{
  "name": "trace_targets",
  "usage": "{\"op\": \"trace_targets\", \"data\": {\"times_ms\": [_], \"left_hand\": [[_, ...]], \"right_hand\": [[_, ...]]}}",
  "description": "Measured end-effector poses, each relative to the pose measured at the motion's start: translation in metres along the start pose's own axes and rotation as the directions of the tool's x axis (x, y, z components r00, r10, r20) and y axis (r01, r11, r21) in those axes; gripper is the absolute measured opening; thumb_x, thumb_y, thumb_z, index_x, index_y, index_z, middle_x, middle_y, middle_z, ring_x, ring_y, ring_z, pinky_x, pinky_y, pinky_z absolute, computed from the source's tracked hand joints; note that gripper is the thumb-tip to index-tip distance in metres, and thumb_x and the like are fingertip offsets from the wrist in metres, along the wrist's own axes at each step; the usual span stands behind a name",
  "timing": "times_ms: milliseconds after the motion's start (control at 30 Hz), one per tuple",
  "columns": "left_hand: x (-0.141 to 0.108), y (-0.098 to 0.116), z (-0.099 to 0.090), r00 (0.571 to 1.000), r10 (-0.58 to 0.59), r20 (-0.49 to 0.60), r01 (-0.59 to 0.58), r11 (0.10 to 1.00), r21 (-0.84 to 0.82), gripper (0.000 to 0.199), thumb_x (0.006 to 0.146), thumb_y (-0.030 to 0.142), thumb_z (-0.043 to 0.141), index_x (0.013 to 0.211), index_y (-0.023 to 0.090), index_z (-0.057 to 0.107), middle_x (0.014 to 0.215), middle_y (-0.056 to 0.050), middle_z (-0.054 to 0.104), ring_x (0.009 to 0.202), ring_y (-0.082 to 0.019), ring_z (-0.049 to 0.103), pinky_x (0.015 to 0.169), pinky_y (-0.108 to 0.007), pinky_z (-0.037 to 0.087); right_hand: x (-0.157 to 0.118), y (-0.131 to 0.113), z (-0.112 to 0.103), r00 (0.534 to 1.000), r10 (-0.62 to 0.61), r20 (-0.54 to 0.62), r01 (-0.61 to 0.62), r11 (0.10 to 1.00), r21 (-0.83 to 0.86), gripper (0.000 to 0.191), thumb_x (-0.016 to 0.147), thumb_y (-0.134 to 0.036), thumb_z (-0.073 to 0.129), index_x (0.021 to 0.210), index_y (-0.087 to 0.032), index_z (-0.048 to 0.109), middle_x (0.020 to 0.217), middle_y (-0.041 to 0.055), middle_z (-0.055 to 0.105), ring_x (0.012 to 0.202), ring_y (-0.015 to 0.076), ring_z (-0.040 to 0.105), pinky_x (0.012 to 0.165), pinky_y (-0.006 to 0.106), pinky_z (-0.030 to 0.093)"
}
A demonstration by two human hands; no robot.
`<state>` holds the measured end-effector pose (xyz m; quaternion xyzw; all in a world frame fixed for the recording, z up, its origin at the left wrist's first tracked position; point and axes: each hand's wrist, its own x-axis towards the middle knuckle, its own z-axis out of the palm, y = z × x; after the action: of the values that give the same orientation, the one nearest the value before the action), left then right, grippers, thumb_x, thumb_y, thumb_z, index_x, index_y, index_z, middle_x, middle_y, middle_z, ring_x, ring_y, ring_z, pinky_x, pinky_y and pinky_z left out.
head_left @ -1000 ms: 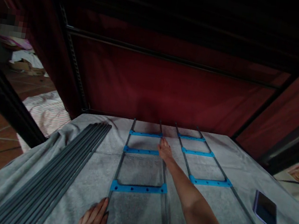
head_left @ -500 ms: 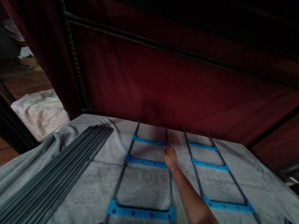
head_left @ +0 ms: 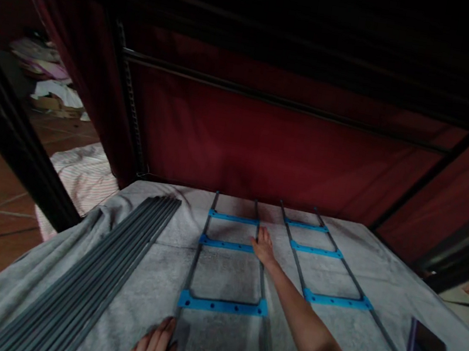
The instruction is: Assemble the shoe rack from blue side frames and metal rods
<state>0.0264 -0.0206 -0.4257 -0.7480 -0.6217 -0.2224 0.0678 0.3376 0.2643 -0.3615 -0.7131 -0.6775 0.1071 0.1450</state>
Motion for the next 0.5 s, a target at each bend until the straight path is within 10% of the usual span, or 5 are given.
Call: {"op": "trace_targets", "data": {"times_ms": [233, 500], "left_hand": [[0.012, 0.021, -0.037, 0.983, -0.164, 0.087, 0.183, 0.935, -0.305, 0.043, 0.095, 0.040, 0.039, 0.131, 0.021, 0.054, 0.130, -0.005, 0.060, 0.122, -0.022, 0.053, 0.104, -0.042, 0.046], [0.018, -0.044, -0.083, 0.953, -0.296, -0.058, 0.273, 0.929, -0.251, 0.045, 0.093, 0.038, 0.034, 0.121, 0.012, 0.057, 0.127, -0.016, 0.056, 0.119, -0.030, 0.050, 0.106, -0.048, 0.040]], "right_hand": [[-0.183, 0.038, 0.027, 0.921, -0.252, -0.296, 0.306, 0.940, 0.151, 0.060, 0.091, -0.032, 0.043, 0.149, -0.020, 0.031, 0.158, 0.0103, 0.023, 0.145, 0.0265, 0.022, 0.112, 0.049, 0.034], [-0.336, 0.044, 0.008, 0.954, -0.188, -0.232, 0.225, 0.964, 0.143, 0.065, 0.098, -0.042, 0.038, 0.154, -0.019, 0.015, 0.157, 0.0124, 0.027, 0.144, 0.0280, 0.024, 0.112, 0.052, 0.033]]}}
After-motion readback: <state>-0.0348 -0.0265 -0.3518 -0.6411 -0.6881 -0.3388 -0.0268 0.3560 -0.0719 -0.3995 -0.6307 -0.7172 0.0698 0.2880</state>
